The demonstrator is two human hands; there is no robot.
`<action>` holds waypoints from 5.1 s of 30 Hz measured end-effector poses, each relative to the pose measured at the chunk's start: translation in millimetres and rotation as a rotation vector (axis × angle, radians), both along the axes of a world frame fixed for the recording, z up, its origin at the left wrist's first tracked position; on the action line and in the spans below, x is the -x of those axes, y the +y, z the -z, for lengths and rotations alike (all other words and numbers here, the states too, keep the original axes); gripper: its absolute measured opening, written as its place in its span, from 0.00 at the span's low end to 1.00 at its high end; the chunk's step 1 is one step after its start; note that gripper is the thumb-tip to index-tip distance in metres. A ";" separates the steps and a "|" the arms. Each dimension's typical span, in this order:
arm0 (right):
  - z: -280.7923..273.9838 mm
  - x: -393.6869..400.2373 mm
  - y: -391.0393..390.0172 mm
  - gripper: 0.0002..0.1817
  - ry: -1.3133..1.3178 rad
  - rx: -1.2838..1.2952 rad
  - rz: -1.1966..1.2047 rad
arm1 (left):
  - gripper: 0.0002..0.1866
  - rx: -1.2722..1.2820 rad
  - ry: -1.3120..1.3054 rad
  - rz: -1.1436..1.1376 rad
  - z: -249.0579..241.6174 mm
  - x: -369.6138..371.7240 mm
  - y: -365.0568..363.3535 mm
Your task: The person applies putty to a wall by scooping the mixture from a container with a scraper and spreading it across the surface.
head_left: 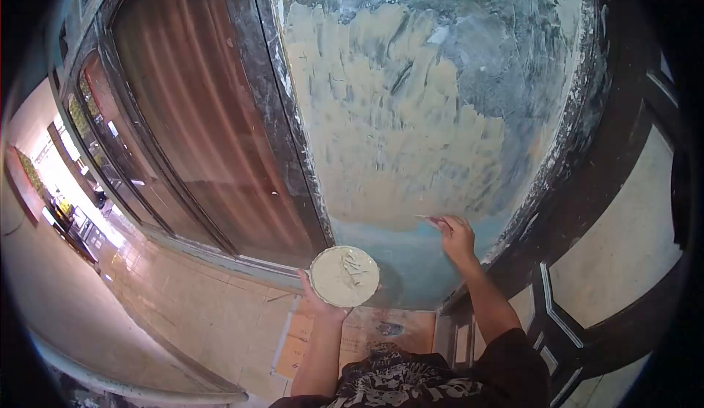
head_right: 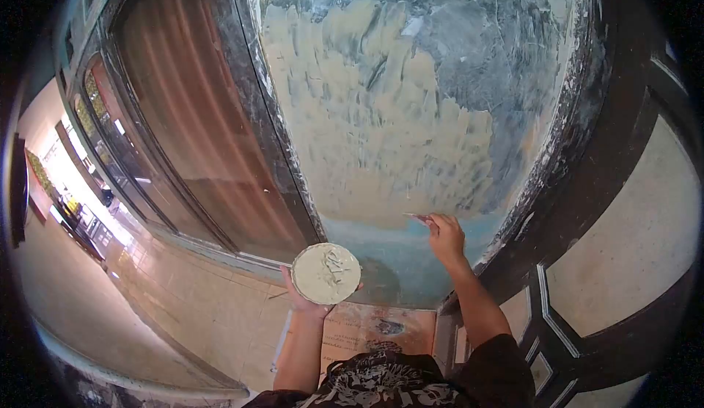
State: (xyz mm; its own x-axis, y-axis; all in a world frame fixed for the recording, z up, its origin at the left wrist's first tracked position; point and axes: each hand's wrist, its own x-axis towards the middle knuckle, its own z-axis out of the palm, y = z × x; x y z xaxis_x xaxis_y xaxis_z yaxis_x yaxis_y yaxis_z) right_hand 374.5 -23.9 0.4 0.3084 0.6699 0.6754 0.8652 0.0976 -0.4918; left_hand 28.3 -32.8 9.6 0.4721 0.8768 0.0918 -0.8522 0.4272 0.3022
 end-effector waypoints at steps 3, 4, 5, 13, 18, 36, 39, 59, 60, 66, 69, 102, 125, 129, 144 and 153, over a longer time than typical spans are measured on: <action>-2.6 6.7 -10.7 0.07 0.006 0.038 -0.039 | 0.56 0.005 -0.010 0.003 5.6 0.4 1.1; -0.1 9.9 -15.3 0.07 0.013 0.119 -0.038 | 0.56 0.029 -0.010 -0.014 7.5 0.1 0.4; 5.8 11.4 -17.3 0.07 0.012 0.123 -0.037 | 0.56 0.033 -0.011 -0.013 8.7 0.3 -1.5; -45.3 36.2 -20.1 0.12 -0.113 -0.178 -0.329 | 0.56 -0.021 0.006 0.046 -9.0 -3.7 0.4; -107.6 61.6 -42.2 0.17 -0.361 -0.211 -0.629 | 0.55 0.048 0.045 0.009 -19.4 -11.1 0.1; -96.5 81.8 -56.9 0.27 -0.460 -0.062 -0.926 | 0.53 0.085 0.155 -0.129 -24.0 -22.4 -7.4; -92.1 81.2 -57.8 0.26 -0.421 -0.089 -0.908 | 0.52 0.070 0.131 -0.126 -20.4 -25.3 -7.8; -67.9 0.6 -36.4 0.12 -0.039 -0.082 -0.296 | 0.56 -0.013 0.049 0.048 -6.9 -26.7 -17.0; -54.9 -8.9 -28.9 0.11 0.009 -0.042 -0.222 | 0.56 -0.006 0.009 0.062 -5.1 -25.2 -17.9; 0.9 -20.6 -14.8 0.11 0.058 0.157 -0.097 | 0.54 0.073 0.082 -0.028 -12.6 -17.1 -26.0; 7.8 -16.2 -4.5 0.12 0.022 0.158 -0.033 | 0.54 0.105 0.104 -0.068 -14.1 -14.6 -25.1; 8.5 -9.6 -6.0 0.11 0.083 0.004 0.052 | 0.53 -0.001 0.062 -0.016 4.7 -15.4 -18.4; 28.4 -11.3 1.8 0.09 -0.006 0.067 -0.001 | 0.54 0.052 0.017 0.008 7.9 -25.9 -8.7; 11.9 -19.3 -3.5 0.09 0.026 -0.052 0.043 | 0.54 0.080 0.064 -0.023 11.1 -23.3 -10.2; -15.2 -7.4 -7.5 0.08 0.056 -0.112 -0.065 | 0.54 0.085 0.056 -0.009 10.2 -8.0 -9.1; -150.7 88.4 -76.8 0.19 -0.413 -0.102 -0.777 | 0.54 -0.001 0.024 0.084 -30.3 -0.7 -4.1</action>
